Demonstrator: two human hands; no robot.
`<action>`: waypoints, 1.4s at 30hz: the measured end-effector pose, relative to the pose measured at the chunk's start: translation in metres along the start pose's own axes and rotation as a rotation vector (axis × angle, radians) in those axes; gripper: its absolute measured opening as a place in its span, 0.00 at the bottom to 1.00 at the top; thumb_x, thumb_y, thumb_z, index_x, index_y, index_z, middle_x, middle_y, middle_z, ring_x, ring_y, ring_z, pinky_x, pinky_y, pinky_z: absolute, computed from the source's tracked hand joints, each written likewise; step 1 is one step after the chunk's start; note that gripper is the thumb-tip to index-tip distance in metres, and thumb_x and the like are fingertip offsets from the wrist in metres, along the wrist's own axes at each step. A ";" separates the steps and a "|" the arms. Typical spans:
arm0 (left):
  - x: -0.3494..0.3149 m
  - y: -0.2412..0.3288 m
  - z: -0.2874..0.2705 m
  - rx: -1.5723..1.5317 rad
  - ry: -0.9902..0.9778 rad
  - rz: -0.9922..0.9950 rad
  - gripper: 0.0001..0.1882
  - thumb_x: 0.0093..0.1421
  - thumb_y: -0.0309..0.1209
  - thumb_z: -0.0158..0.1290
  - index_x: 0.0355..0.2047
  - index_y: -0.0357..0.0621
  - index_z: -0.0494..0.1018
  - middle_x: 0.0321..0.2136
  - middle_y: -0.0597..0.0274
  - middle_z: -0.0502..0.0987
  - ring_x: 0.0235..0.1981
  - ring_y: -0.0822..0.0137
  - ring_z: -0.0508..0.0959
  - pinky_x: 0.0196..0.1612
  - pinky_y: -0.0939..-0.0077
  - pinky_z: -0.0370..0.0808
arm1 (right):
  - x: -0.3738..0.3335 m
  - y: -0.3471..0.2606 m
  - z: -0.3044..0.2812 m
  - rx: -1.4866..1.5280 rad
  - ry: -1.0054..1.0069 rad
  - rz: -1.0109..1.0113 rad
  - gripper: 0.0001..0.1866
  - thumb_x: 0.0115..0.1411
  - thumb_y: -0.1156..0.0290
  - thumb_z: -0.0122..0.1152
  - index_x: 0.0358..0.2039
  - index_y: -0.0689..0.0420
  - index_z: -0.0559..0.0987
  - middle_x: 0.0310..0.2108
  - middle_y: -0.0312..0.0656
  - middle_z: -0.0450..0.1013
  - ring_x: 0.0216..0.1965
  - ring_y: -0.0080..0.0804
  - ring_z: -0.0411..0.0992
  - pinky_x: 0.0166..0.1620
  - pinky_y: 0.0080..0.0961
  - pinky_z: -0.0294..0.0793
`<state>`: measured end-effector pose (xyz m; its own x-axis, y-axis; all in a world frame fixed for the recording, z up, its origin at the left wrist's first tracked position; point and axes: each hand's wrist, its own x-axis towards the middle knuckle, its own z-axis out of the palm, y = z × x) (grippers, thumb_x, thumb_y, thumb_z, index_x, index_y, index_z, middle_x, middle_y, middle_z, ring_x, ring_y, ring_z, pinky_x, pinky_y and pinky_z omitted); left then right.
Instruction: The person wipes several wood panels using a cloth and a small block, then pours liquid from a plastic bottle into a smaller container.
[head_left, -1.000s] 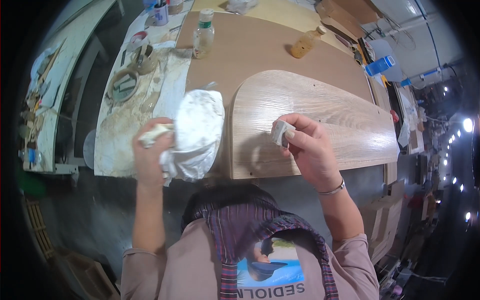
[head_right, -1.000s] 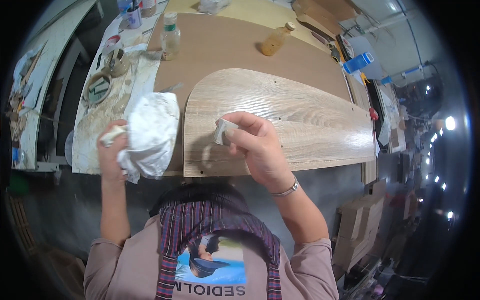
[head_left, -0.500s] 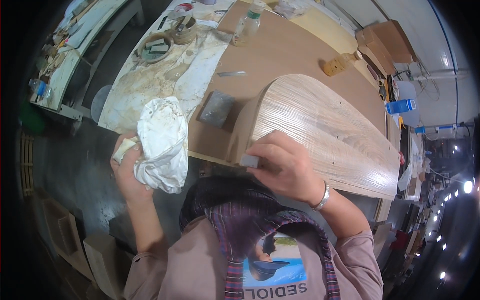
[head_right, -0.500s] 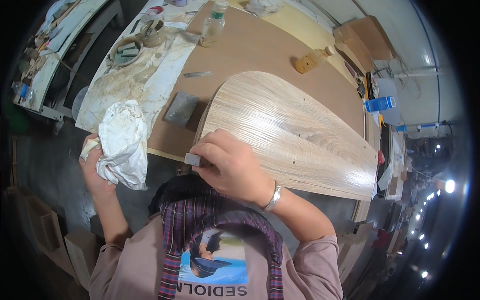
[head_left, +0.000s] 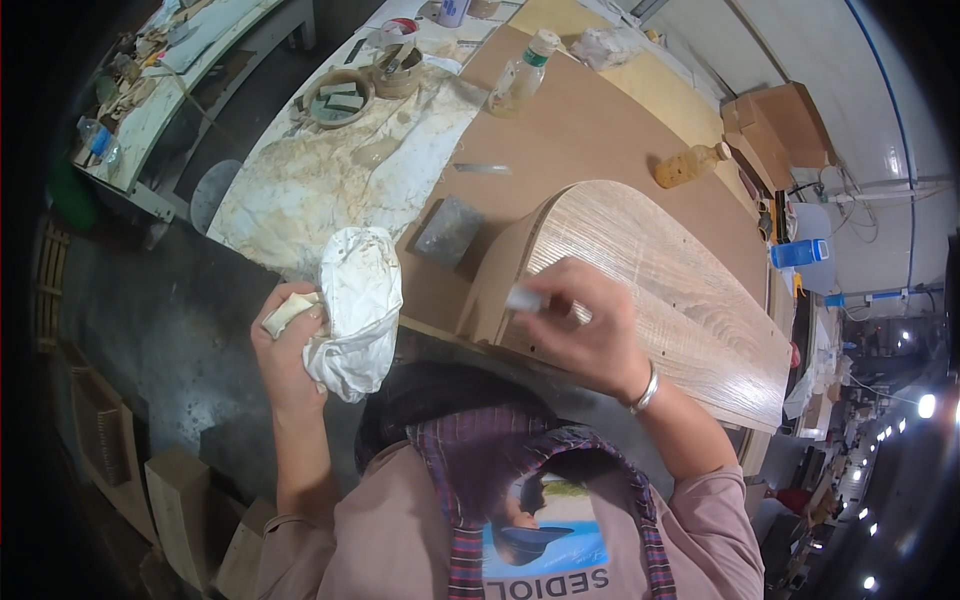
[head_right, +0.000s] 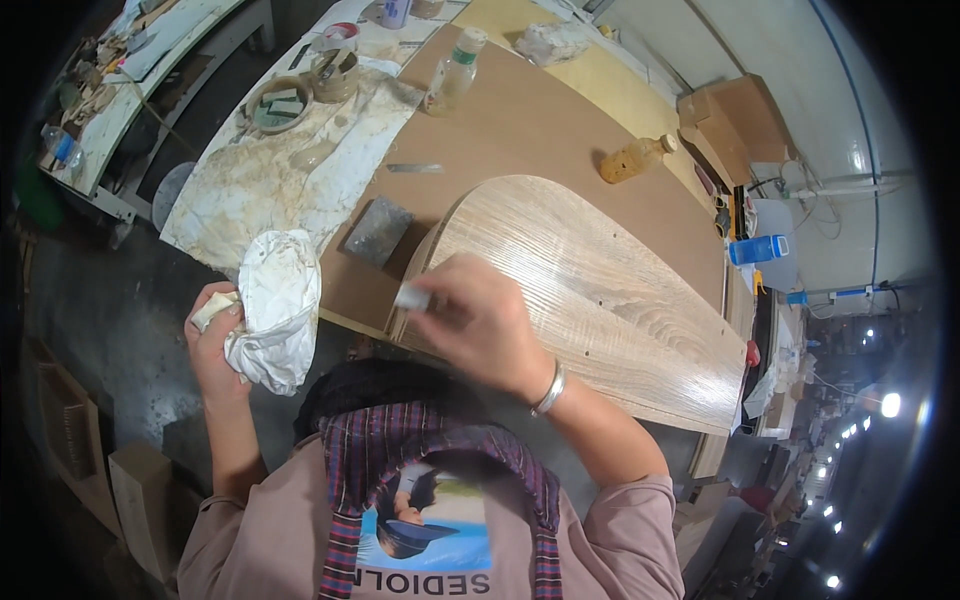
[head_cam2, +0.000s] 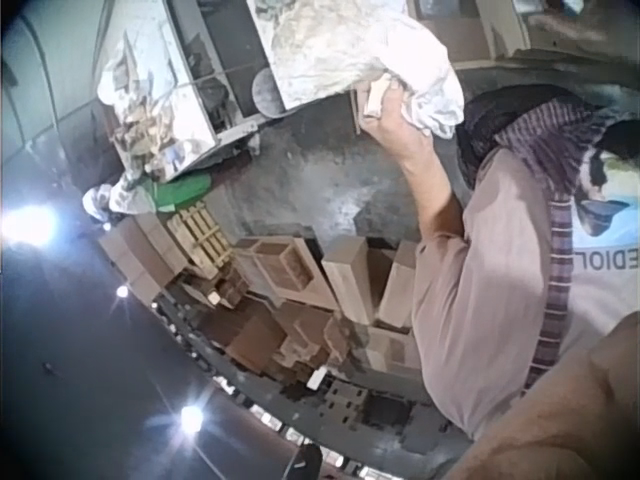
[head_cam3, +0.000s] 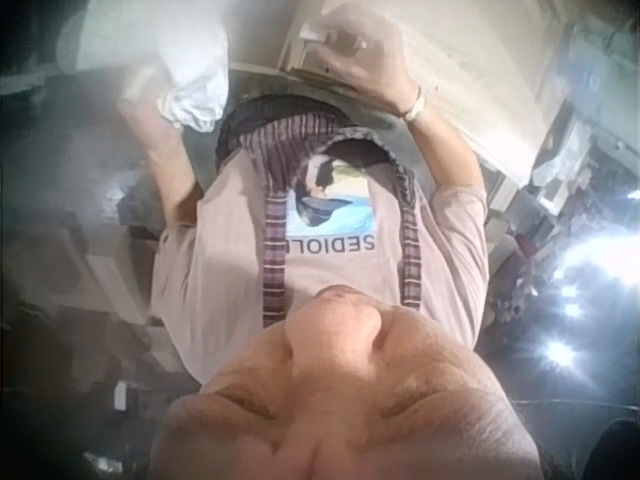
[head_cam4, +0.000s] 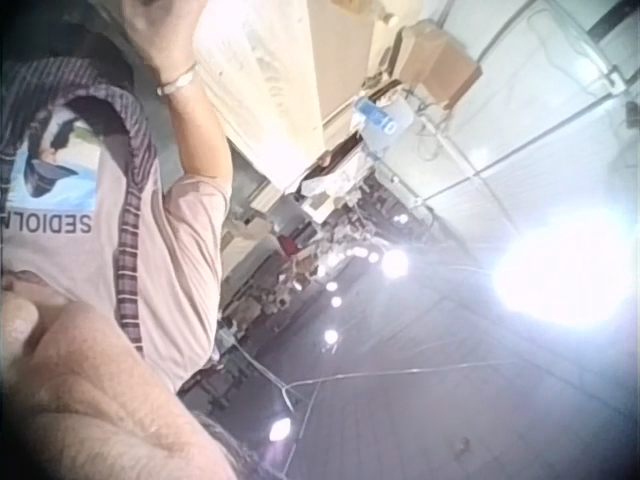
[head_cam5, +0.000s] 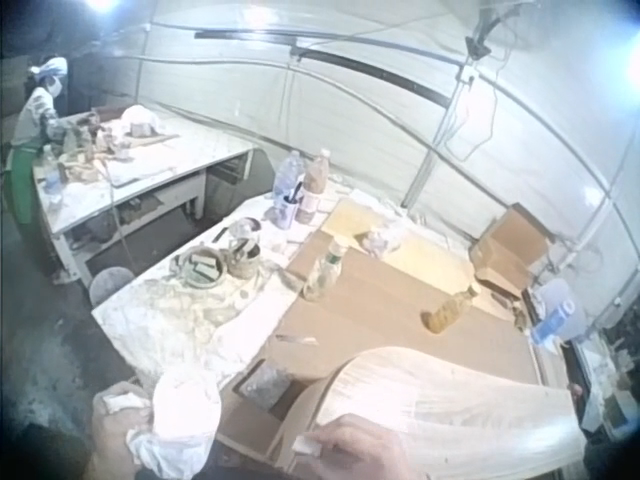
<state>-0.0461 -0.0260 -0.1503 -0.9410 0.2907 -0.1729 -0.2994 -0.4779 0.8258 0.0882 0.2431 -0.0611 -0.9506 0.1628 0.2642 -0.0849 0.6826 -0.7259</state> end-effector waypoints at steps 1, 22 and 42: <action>0.000 -0.002 -0.001 0.028 -0.007 -0.015 0.11 0.55 0.22 0.52 0.39 0.32 0.74 0.32 0.57 0.79 0.32 0.70 0.79 0.39 0.77 0.77 | -0.001 -0.004 0.004 -0.018 -0.011 -0.069 0.14 0.48 0.77 0.74 0.37 0.59 0.82 0.29 0.44 0.75 0.28 0.38 0.75 0.31 0.29 0.75; 0.031 -0.009 0.003 0.060 -0.101 -0.176 0.11 0.53 0.18 0.53 0.37 0.31 0.76 0.30 0.60 0.78 0.30 0.73 0.77 0.35 0.80 0.74 | 0.066 0.074 -0.023 -0.361 0.338 0.197 0.10 0.51 0.76 0.72 0.34 0.63 0.82 0.23 0.37 0.74 0.23 0.21 0.70 0.29 0.20 0.71; 0.076 -0.018 0.013 0.186 -0.225 -0.241 0.11 0.52 0.20 0.54 0.36 0.32 0.76 0.29 0.63 0.77 0.29 0.74 0.76 0.34 0.81 0.72 | 0.067 0.082 -0.022 -0.383 0.712 0.390 0.11 0.52 0.68 0.73 0.28 0.61 0.79 0.25 0.45 0.78 0.25 0.38 0.77 0.32 0.31 0.76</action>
<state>-0.1103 0.0161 -0.1714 -0.7829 0.5610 -0.2692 -0.4548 -0.2206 0.8628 0.0237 0.3258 -0.0891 -0.4697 0.7494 0.4667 0.4320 0.6561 -0.6187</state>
